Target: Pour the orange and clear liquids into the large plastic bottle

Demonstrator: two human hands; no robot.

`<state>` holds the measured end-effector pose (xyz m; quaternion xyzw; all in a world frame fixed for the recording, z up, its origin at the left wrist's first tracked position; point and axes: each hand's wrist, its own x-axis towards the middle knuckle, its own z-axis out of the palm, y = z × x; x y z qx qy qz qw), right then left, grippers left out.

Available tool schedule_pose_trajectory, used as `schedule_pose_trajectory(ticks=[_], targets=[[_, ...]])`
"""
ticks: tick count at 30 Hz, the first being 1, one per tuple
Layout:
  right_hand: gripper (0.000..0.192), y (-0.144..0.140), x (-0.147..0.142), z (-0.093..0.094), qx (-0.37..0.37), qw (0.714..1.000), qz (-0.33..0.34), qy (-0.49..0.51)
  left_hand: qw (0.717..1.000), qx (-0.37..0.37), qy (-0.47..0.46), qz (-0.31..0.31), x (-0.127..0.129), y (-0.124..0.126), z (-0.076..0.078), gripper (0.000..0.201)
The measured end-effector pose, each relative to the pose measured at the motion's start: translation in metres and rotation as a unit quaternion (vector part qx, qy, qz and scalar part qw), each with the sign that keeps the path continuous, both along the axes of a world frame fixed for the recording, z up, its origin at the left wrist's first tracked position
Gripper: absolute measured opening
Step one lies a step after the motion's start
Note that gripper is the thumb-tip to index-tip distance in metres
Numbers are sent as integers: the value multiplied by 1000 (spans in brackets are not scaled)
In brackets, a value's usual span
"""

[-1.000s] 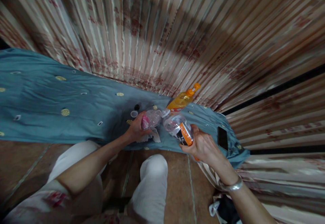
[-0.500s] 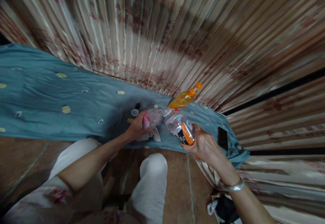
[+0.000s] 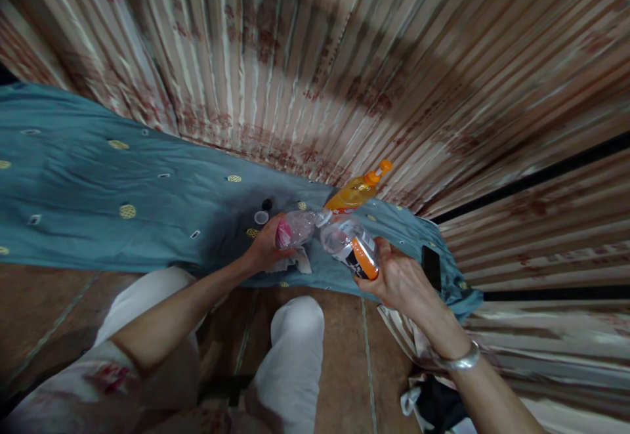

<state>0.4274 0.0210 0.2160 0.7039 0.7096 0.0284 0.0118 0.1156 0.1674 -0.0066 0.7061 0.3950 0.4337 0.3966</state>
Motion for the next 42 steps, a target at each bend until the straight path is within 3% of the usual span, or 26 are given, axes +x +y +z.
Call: schedule_pose_trajectory(ticks=[5, 15, 33, 42], targets=[[69, 2, 4, -1, 0, 1000, 11, -13, 1000, 4, -5, 1, 0, 0, -1, 100], [67, -4, 13, -14, 73, 993, 71, -63, 1000, 20, 20, -4, 3, -1, -5, 103], [61, -6, 14, -5, 60, 993, 66, -79, 999, 38, 22, -12, 3, 1, -9, 103], [51, -3, 9, 7, 39, 992, 67, -103, 999, 25, 24, -1, 4, -1, -3, 102]])
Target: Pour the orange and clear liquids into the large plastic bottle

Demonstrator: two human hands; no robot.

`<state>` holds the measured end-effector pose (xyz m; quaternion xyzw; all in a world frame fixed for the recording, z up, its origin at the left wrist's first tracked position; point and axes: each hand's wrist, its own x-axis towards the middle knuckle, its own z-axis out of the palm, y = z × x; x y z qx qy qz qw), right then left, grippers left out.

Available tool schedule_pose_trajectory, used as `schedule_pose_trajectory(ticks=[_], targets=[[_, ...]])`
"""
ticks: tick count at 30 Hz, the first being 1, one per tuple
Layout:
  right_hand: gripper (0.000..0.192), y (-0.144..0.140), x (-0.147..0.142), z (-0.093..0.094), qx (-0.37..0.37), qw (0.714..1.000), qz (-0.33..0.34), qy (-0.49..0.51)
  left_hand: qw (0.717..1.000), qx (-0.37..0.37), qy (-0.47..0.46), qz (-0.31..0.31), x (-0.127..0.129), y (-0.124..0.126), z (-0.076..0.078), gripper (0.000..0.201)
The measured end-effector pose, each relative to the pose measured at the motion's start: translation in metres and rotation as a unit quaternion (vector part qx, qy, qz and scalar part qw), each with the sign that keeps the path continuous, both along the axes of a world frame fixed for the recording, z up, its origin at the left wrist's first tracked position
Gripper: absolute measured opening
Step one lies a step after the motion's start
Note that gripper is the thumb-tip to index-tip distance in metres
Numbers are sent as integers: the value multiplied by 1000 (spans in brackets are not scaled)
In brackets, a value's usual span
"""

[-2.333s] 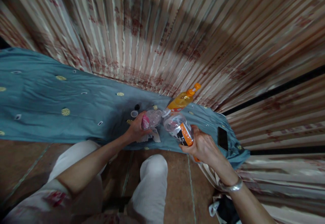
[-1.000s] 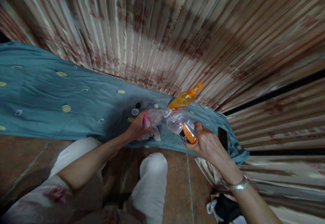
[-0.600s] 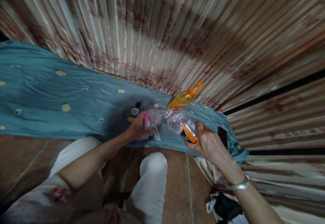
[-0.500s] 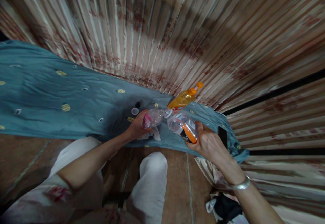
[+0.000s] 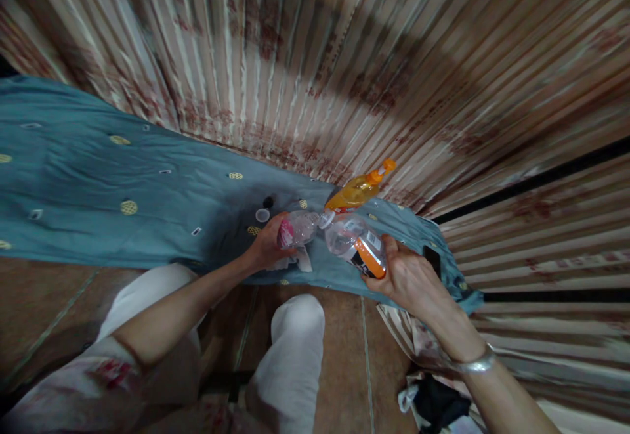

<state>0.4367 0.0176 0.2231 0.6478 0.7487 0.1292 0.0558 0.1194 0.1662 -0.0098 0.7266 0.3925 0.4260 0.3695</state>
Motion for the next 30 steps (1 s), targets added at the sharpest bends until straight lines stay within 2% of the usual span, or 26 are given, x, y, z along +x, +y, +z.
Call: schedule_pose_trajectory(ticks=[12, 19, 24, 27, 30], targets=[[46, 0, -1, 4, 7, 1000, 23, 7, 1000, -3, 20, 0, 0, -4, 4, 101], [42, 3, -9, 22, -53, 998, -3, 29, 1000, 5, 9, -3, 3, -2, -3, 99], [43, 8, -12, 33, -73, 996, 1, 50, 1000, 6, 4, -7, 3, -1, 0, 101], [41, 10, -10, 33, -90, 995, -10, 51, 1000, -1, 5, -5, 4, -2, 4, 99], [47, 9, -6, 27, -69, 997, -6, 26, 1000, -4, 0, -8, 3, -2, 6, 98]])
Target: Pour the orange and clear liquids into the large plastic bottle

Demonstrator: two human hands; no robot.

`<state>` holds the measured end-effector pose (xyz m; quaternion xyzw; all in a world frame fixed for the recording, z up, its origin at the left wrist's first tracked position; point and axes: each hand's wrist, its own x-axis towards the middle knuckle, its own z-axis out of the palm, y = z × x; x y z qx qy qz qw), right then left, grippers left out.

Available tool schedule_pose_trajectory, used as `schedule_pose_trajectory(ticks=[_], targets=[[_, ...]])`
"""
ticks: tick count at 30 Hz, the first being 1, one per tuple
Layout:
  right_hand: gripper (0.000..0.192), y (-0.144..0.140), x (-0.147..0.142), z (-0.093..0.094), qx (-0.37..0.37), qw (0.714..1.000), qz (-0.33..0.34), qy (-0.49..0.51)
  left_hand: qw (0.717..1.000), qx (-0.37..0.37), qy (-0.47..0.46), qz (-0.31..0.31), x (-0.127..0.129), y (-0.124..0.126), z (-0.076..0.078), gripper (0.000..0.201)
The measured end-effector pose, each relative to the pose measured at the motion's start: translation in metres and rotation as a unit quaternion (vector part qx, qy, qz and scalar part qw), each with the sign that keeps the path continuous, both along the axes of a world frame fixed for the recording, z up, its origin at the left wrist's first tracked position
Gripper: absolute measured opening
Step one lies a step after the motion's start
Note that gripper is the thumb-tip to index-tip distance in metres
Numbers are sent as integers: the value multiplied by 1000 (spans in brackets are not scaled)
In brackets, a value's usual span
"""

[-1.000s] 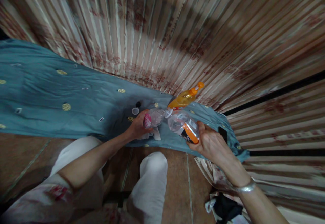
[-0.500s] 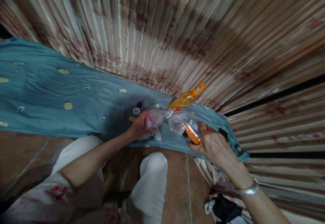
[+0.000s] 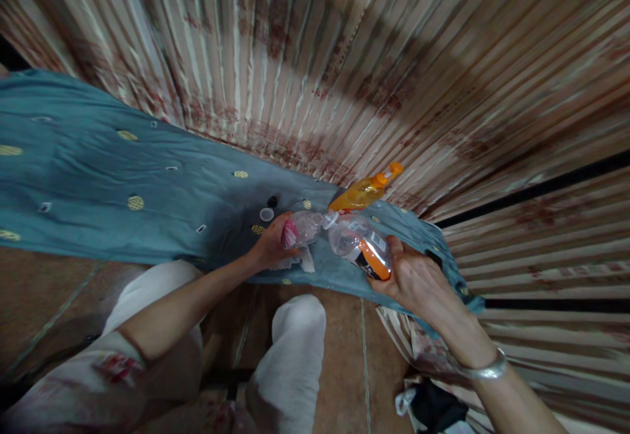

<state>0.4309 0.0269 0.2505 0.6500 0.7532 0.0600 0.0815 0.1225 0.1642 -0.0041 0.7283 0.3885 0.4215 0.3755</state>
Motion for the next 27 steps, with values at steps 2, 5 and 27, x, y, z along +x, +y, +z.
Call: schedule_pose_trajectory(ticks=[2, 5, 27], targets=[[50, -2, 3, -4, 25, 1000, 9, -14, 1000, -2, -1, -4, -1, 0, 1, 99], [47, -3, 5, -8, 35, 999, 18, -27, 1000, -6, -2, -7, -1, 0, 3, 98], [61, -5, 7, -9, 59, 995, 29, -70, 1000, -20, -5, 3, 1, 0, 3, 98]])
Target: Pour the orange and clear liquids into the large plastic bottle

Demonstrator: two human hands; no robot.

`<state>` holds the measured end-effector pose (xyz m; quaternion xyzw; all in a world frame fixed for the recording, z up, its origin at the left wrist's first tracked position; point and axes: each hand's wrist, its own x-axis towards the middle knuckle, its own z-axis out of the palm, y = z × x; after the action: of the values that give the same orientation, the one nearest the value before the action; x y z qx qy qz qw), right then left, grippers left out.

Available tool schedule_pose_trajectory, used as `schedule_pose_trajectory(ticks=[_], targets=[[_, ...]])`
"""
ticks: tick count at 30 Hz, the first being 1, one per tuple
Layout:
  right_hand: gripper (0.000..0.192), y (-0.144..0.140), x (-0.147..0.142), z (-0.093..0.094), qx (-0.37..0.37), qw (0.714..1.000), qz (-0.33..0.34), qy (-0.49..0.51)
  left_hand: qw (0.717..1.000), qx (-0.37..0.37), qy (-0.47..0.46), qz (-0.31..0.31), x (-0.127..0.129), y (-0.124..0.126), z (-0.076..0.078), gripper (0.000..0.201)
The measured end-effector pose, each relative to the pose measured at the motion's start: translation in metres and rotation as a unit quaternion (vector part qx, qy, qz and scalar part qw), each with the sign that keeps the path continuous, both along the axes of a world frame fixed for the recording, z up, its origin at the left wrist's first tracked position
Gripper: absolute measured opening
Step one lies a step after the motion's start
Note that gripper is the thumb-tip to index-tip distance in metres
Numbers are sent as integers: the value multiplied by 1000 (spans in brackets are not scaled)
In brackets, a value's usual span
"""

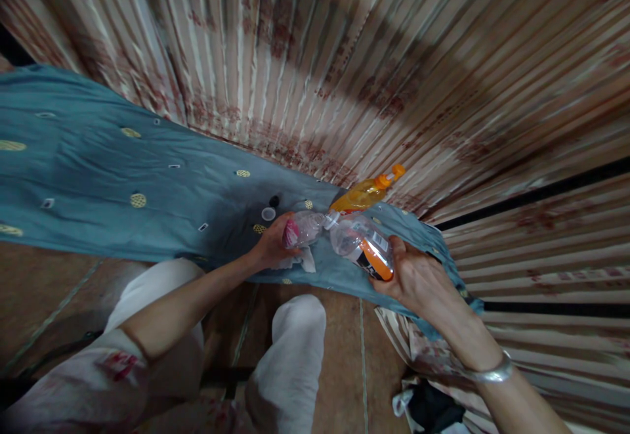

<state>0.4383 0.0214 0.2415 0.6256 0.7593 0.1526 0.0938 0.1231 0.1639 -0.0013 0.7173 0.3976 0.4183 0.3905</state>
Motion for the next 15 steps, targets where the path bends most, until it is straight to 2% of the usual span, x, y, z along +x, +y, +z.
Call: schedule_pose_trajectory(ticks=[4, 10, 15], targets=[[51, -1, 0, -1, -6, 1000, -11, 10, 1000, 0, -4, -2, 0, 2, -2, 98], [51, 1, -2, 1, -9, 1000, -26, 1, 1000, -4, -16, -4, -1, 1, -3, 101], [56, 2, -5, 5, -13, 1000, -9, -19, 1000, -14, -7, 0, 1, 0, -1, 101]])
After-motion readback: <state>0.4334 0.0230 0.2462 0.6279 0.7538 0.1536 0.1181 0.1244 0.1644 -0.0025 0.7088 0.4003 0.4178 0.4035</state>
